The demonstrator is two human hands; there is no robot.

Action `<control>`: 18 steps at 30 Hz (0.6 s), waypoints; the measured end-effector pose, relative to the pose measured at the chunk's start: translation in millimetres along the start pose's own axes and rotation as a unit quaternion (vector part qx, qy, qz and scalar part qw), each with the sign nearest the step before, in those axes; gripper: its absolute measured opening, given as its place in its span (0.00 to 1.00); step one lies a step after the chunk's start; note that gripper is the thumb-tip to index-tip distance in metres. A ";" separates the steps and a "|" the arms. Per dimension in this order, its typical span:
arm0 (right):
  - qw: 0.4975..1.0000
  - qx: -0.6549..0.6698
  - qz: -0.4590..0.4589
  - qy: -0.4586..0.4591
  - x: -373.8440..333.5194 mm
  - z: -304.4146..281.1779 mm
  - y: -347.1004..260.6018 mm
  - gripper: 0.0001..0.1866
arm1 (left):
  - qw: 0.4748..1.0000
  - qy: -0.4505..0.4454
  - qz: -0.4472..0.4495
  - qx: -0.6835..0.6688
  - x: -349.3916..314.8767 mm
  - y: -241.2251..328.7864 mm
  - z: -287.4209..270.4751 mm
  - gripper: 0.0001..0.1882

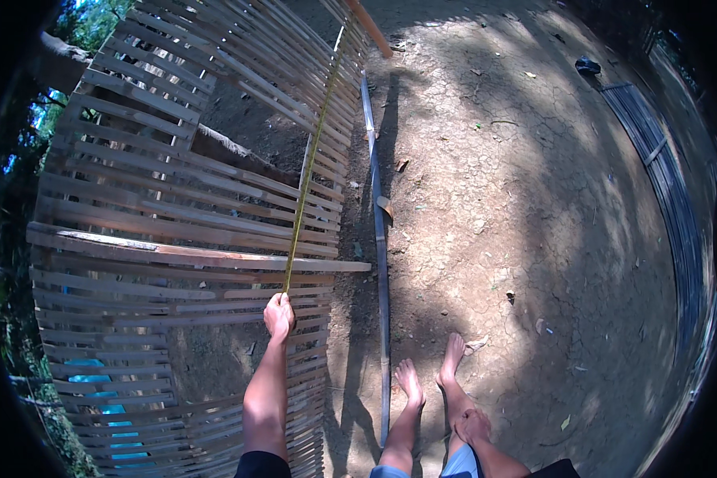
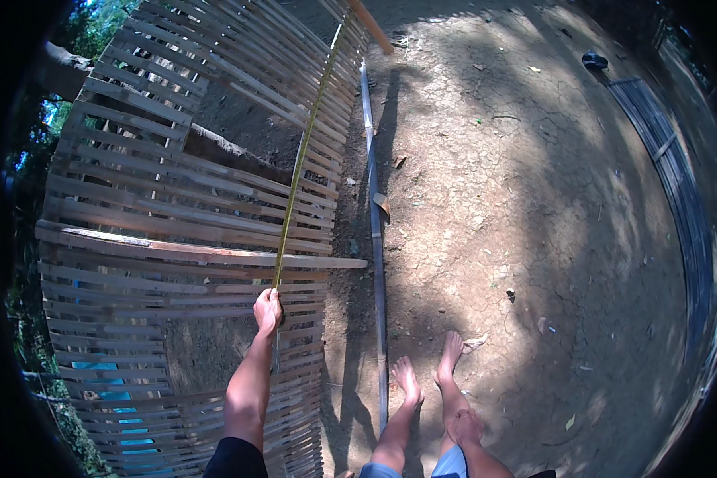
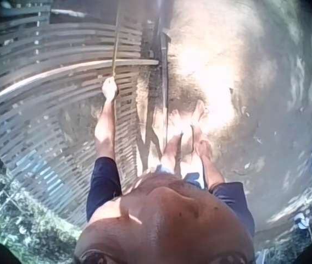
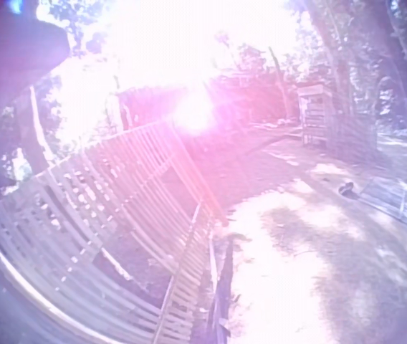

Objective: The person secures bamboo slats to a wooden frame using thin ties and a small hammer, then measures the assembled structure with a tape measure.

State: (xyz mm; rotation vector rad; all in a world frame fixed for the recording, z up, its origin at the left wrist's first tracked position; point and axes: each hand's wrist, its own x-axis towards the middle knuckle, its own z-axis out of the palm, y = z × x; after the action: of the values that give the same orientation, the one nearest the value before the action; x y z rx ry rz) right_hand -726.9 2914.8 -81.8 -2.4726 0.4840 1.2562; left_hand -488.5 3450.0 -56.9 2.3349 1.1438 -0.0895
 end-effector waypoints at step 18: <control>1.000 0.013 0.003 0.003 -1.5 -0.3 -4.8 0.22 | 0.999 0.023 0.024 -0.017 11.5 -17.2 -2.4 0.18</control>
State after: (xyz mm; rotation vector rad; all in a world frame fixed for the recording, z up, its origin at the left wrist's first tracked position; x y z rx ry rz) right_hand -725.4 2919.1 -79.7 -2.4564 0.5075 1.2378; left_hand -494.5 3467.9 -65.6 2.3439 1.1014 0.0000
